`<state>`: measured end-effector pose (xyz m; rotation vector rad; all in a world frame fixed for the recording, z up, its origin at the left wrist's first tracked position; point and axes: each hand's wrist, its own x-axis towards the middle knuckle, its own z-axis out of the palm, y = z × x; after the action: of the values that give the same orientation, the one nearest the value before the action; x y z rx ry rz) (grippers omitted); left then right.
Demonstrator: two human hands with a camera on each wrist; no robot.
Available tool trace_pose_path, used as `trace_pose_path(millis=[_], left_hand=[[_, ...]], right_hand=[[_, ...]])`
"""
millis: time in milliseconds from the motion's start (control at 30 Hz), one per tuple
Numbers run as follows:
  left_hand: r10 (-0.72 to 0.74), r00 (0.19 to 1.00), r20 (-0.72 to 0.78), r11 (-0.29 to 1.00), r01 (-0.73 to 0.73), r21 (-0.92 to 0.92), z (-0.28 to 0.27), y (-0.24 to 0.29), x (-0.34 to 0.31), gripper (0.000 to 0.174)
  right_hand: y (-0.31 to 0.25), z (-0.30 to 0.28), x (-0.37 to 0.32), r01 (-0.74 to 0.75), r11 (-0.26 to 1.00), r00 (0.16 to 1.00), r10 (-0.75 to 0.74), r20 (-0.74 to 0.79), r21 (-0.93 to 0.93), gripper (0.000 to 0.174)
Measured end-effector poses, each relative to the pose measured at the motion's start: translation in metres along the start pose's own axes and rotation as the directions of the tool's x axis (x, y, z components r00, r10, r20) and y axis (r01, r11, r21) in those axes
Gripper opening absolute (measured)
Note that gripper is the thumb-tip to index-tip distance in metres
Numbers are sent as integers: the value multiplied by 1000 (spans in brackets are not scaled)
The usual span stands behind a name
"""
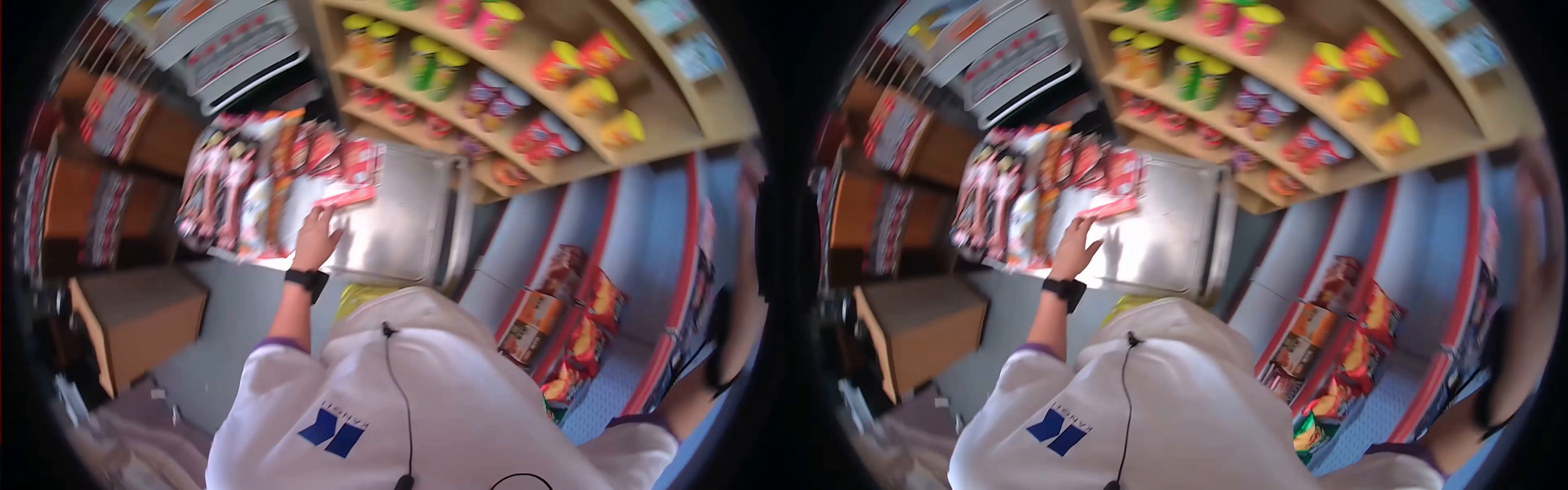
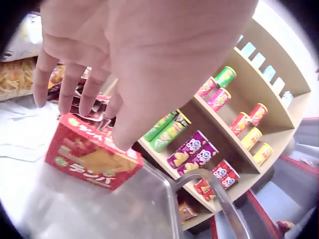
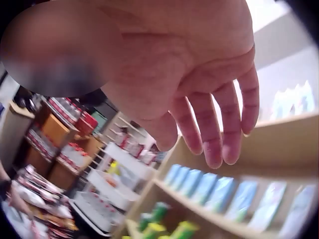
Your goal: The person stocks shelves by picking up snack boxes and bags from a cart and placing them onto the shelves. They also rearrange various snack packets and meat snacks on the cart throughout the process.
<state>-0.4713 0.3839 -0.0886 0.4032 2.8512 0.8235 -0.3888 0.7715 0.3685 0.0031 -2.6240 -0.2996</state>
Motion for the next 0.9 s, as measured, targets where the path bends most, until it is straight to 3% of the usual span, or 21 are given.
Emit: trace_pose_path(millis=[33, 67, 100, 167, 233, 300, 367, 467, 500, 533, 600, 633, 667, 767, 833, 900], left_hand=[[-56, 997, -44, 998, 56, 2, -1, -8, -6, 54], [-130, 991, -13, 992, 130, -4, -4, -19, -9, 60], [-148, 988, -43, 989, 149, 8, -1, -24, -14, 65], [-165, 983, -75, 986, 167, 25, 1, -33, -22, 76], [-170, 981, -92, 984, 175, 45, 5, -35, -23, 79], [-141, 983, -121, 989, 146, 33, 8, -35, -16, 79], [-54, 989, -138, 998, 48, -43, 11, -33, -3, 77], [-32, 997, -75, 999, 30, -28, 24, -39, 21, 73], [-27, 991, -133, 1000, 27, -4, 30, -39, 27, 57], [-15, 991, -134, 1000, 15, -2, 32, -39, 31, 57], [-77, 996, 42, 990, 72, 125, 32, -42, 41, 40], [-30, 1000, -7, 991, 31, 127, 28, -40, 39, 29], [-20, 1000, -6, 991, 21, 132, 25, -41, 39, 29], [224, 973, 55, 968, -229, 104, 8, -36, 34, 27], [397, 909, 125, 914, -405, 37, -15, -20, 29, 24], [437, 831, 345, 894, -442, -69, -40, 4, 20, 27]], right_hand=[[-17, 22, -24, -44, 992, 992, 29, 127, 119, 34], [-50, 30, -26, 241, 970, 946, -245, 211, 47, 33], [-70, 49, -33, 279, 945, 913, -315, 260, 169, 39], [-92, 91, -51, 255, 893, 896, -363, 256, 371, 38], [-107, 117, -61, 319, 900, 884, -396, 249, 298, 36], [-116, 130, -68, 289, 891, 887, -386, 251, 349, 35], [-125, 134, -73, 249, 872, 890, -378, 256, 422, 33], [-139, 134, -74, 238, 856, 897, -375, 235, 458, 33], [-143, 132, -74, 226, 858, 902, -363, 234, 460, 32], [-145, 131, -75, 220, 863, 906, -353, 232, 454, 32], [-151, 128, -77, 195, 879, 918, -319, 234, 434, 33], [-152, 127, -80, 191, 882, 921, -312, 231, 431, 33], [-153, 128, -84, 162, 887, 932, -282, 229, 431, 33], [-158, 131, -96, 90, 896, 947, -212, 242, 434, 33], [-158, 136, -108, 0, 899, 937, -152, 313, 437, 33], [-160, 151, -126, 1, 850, 929, -196, 315, 526, 42]])
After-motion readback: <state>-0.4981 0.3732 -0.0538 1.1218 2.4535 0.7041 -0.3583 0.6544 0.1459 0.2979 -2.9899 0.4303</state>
